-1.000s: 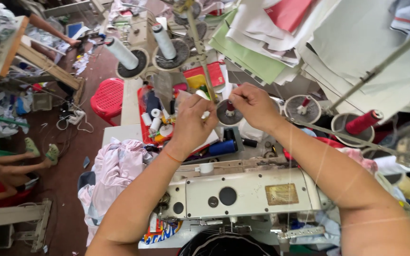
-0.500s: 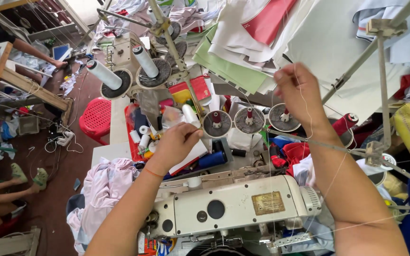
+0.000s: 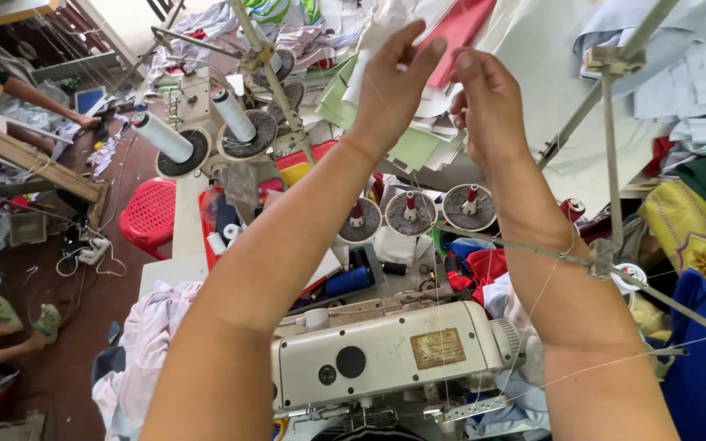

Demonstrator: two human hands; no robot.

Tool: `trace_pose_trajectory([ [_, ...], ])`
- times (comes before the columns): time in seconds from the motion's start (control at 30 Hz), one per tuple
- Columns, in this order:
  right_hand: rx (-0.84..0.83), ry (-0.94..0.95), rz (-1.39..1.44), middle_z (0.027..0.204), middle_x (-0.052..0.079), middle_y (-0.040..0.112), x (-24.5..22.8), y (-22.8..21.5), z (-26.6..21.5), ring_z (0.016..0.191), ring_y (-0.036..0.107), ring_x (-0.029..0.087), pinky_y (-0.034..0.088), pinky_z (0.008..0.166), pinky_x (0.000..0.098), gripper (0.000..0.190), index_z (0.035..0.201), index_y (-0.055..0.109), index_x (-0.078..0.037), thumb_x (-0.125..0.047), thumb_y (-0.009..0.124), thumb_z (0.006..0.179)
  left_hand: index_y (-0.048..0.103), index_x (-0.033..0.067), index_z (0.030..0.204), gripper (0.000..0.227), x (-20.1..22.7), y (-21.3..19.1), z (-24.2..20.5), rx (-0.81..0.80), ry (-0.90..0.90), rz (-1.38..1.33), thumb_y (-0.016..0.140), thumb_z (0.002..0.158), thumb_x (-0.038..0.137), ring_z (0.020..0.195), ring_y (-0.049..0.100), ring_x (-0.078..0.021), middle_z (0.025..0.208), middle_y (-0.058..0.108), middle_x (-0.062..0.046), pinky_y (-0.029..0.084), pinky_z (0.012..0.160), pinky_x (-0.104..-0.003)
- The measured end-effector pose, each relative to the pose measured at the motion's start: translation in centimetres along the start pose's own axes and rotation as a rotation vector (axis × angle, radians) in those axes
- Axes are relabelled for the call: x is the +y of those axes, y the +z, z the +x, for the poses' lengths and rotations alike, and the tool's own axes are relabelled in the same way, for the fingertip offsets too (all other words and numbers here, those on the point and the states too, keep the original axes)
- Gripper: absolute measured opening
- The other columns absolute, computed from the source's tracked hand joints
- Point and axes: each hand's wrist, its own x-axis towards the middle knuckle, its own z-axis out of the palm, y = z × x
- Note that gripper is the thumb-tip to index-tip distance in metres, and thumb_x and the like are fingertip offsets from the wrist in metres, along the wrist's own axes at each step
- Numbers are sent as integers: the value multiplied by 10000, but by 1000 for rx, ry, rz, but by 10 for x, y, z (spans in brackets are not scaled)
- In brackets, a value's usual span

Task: The person moves to a sewing machine and begins threading it. They place a spool of red thread onto a holder and guide the thread through the machine's tension discs and guides.

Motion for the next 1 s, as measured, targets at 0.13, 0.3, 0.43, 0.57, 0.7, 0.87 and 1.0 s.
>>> trace_pose_trajectory([
  [0.13,-13,4,67,864,13,630,7,2,17,571,484,90,325,460,217,119,998,705,-124,-195,611,1006,763,79,1110,436,-6,20,35,29,-80,-337,754,798,383,867,628,-127,925,700,-8,539,793,-286],
  [0.3,34,-56,71,828,5,642,20,-11,25,557,512,83,336,429,213,108,897,658,-127,-135,625,999,752,155,968,226,-12,8,12,-65,-191,-232,674,876,346,677,521,-70,778,638,67,486,569,-274],
  [0.43,113,-242,-159,693,-13,520,36,-24,20,622,510,95,389,534,264,170,869,586,-136,-110,596,1037,705,160,978,174,-32,-8,-20,-203,-282,-89,625,950,312,796,625,-81,841,649,38,522,659,-231],
  [0.57,109,-363,-244,766,0,525,60,-33,21,659,442,92,379,564,263,167,924,570,-102,-48,591,1081,707,127,981,151,-44,-20,-43,-228,-430,-99,662,975,271,753,597,-89,818,641,25,552,692,-240],
  [0.7,165,-527,-375,914,51,597,77,-43,22,803,522,143,455,715,301,144,900,604,-67,-49,613,1043,663,147,940,72,-78,-26,-57,-277,-369,-23,606,971,179,518,384,-57,761,645,-7,324,451,-214],
  [0.87,233,-603,-593,1032,107,547,85,-54,20,748,465,135,385,556,234,184,899,574,-40,52,613,1053,553,123,760,76,-113,-30,-68,-336,58,241,545,822,80,951,594,-198,919,632,-42,494,828,-326],
  [1.0,301,-847,-796,1017,136,561,84,-77,24,698,494,160,409,527,277,154,929,580,6,79,639,1050,586,124,807,51,-119,-37,-79,-403,27,347,574,813,75,964,599,-214,972,593,-44,496,787,-330],
])
